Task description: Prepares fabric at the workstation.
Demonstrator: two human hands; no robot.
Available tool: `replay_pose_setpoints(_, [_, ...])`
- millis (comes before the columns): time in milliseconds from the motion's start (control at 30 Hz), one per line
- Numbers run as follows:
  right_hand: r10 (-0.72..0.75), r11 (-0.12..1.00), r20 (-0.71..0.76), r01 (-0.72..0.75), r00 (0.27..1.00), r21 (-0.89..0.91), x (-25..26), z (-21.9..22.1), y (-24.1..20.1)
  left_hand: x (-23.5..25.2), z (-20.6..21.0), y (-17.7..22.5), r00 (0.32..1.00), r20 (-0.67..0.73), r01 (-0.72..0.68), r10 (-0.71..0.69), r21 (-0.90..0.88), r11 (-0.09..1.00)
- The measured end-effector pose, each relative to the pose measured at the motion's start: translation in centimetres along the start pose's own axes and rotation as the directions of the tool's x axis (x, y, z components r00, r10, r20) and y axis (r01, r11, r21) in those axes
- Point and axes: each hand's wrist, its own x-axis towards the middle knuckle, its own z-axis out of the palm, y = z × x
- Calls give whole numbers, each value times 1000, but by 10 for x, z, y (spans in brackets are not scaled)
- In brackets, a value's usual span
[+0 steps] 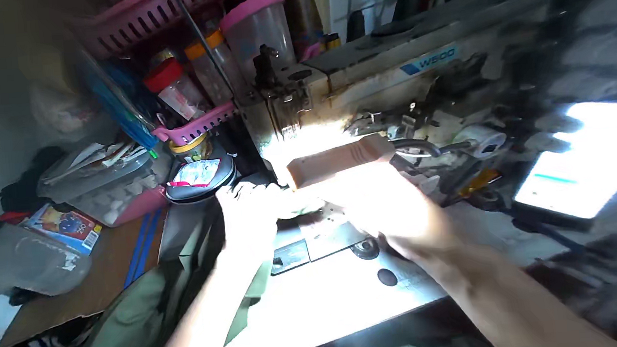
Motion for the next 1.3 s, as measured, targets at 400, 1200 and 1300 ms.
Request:
replay_pose_setpoints(400, [67,943,53,-46,996,-330,-109,0,61,-71,-27,15,991,111,-82,72,83,993])
replay_pose_setpoints(1200, [-210,814,520,443,828,-376,-36,-21,64,-48,-107,-11,938,153,-242,311,-350,905])
replay_pose_setpoints(1300, [-155,852,526,383,836,-357,-41,-26,64,-58,-88,-11,978,20,-192,209,-315,929])
